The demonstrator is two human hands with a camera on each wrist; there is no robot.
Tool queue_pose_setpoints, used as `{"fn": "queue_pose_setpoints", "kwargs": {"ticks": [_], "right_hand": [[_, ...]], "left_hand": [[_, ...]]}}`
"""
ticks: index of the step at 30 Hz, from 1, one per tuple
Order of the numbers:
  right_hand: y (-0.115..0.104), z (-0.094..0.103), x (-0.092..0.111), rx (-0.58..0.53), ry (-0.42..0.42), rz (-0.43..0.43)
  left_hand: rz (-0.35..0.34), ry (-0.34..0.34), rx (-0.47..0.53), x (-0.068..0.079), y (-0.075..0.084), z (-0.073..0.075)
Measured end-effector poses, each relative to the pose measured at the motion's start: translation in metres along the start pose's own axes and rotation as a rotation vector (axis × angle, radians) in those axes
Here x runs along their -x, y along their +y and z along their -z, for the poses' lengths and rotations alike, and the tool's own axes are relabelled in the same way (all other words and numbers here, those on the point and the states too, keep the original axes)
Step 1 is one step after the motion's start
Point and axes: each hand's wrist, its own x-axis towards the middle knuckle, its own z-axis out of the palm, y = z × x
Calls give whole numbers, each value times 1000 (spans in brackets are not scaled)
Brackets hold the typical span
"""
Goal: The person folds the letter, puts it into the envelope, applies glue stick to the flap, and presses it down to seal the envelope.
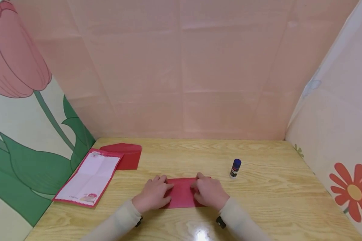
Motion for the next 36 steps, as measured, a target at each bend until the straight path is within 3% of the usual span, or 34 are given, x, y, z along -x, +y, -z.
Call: {"fn": "queue_pose_setpoints", "kwargs": {"ticks": [5,10,13,20,28,32,36], "right_hand": [[9,3,8,-15,-11,-42],[-6,-4,-3,-118,-62,56],[-16,-7,-7,-116,-68,64],[-9,-4,5,-42,-22,-38],[15,5,21,8,9,-169],[16,6,21,23,1,-182],[7,4,15,55,5,-151]], "left_hand": [[5,-17,16,2,-1,0],[-64,-40,21,-2,12,-2],[-82,-45,14,-3,18,-4],[-4,-104,24,8,14,-4],[83,-87,66,20,4,-3],[95,-96,103,21,5,-3],[78,-105,59,18,12,-3]]}}
